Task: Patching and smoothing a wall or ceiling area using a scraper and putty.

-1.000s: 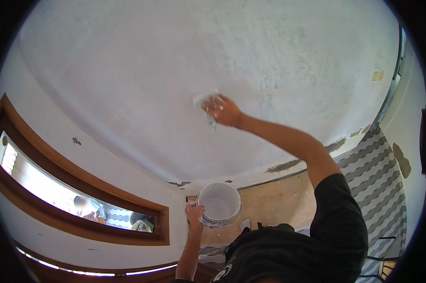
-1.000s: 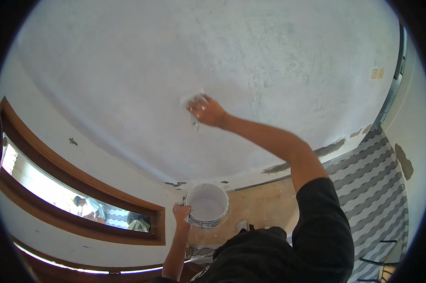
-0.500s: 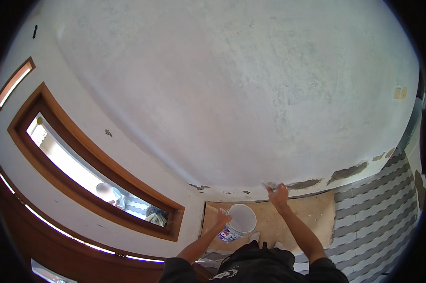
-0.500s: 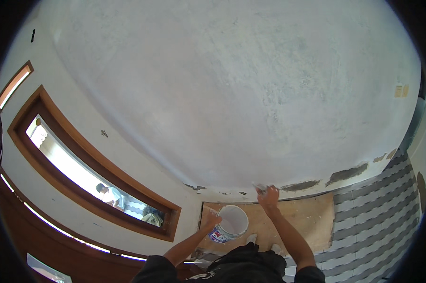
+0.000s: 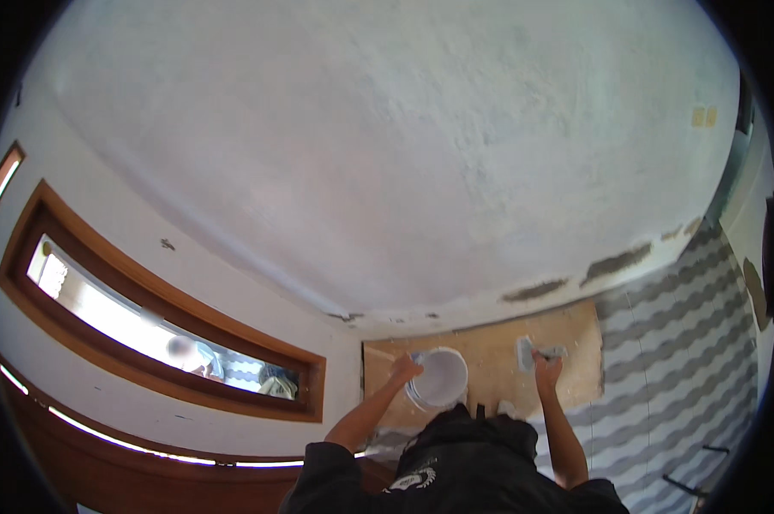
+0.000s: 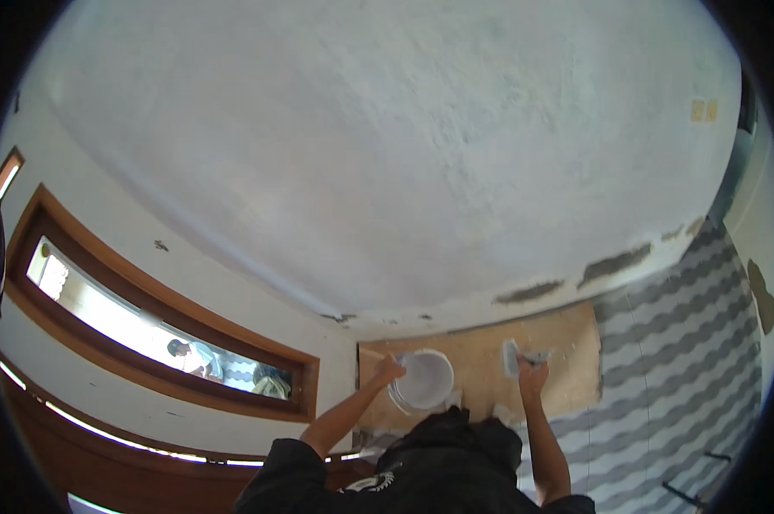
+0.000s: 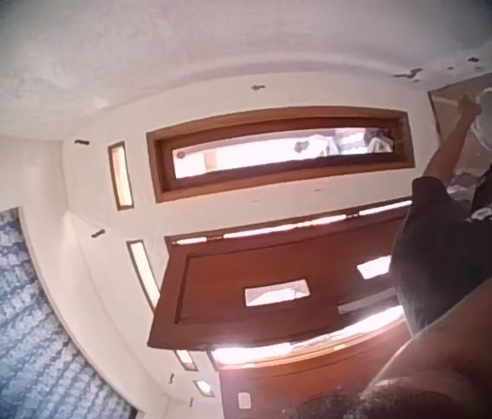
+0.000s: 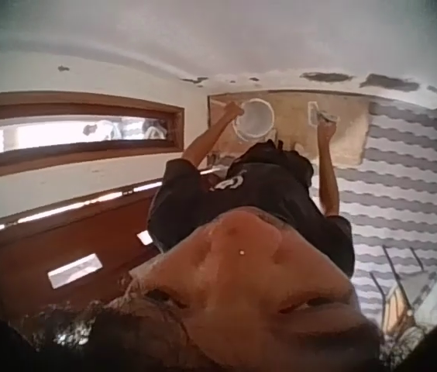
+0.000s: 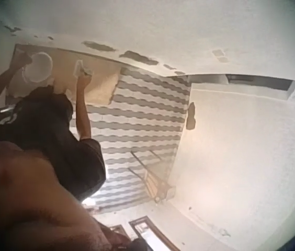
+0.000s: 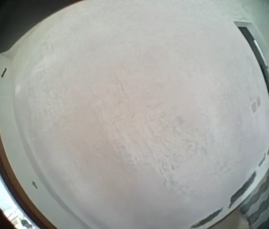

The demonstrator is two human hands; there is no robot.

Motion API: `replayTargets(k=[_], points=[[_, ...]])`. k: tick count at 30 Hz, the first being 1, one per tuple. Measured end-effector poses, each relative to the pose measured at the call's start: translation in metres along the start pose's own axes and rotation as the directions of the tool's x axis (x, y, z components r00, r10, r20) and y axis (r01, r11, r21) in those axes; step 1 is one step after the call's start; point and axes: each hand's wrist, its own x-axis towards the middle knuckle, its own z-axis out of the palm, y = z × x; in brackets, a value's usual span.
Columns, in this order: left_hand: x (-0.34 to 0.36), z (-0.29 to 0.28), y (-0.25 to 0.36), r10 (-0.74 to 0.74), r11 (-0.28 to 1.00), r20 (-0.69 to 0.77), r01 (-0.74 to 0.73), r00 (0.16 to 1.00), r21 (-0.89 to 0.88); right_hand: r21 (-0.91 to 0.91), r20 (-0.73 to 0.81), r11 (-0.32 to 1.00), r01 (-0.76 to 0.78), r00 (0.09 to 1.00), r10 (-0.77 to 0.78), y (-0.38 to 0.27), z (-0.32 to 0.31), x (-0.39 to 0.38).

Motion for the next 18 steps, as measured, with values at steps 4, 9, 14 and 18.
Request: replayTargets(k=[4, 9, 14, 18], points=[[0.040, 0.032, -0.009, 0.174, 0.983, -0.190, -0.183, 0.966, -0.028, -0.160, 0.129, 0.951, 0.263, 0.961, -0.244, -0.001, -0.020, 0.017], [0.004, -0.034, 0.035, 0.292, 0.954, -0.412, -0.295, 0.863, 0.059, 0.307, 0.163, 0.909, -0.283, 0.956, 0.242, -0.086, -0.002, 0.003], [-0.029, -0.085, 0.072, 0.367, 0.896, -0.548, -0.444, 0.752, -0.010, 0.378, 0.336, 0.792, -0.480, 0.868, 0.366, -0.105, -0.004, -0.023], [-0.060, -0.127, 0.096, 0.401, 0.815, -0.630, -0.573, 0.665, -0.086, 0.421, 0.417, 0.726, -0.544, 0.826, 0.378, -0.156, 0.010, -0.050]])
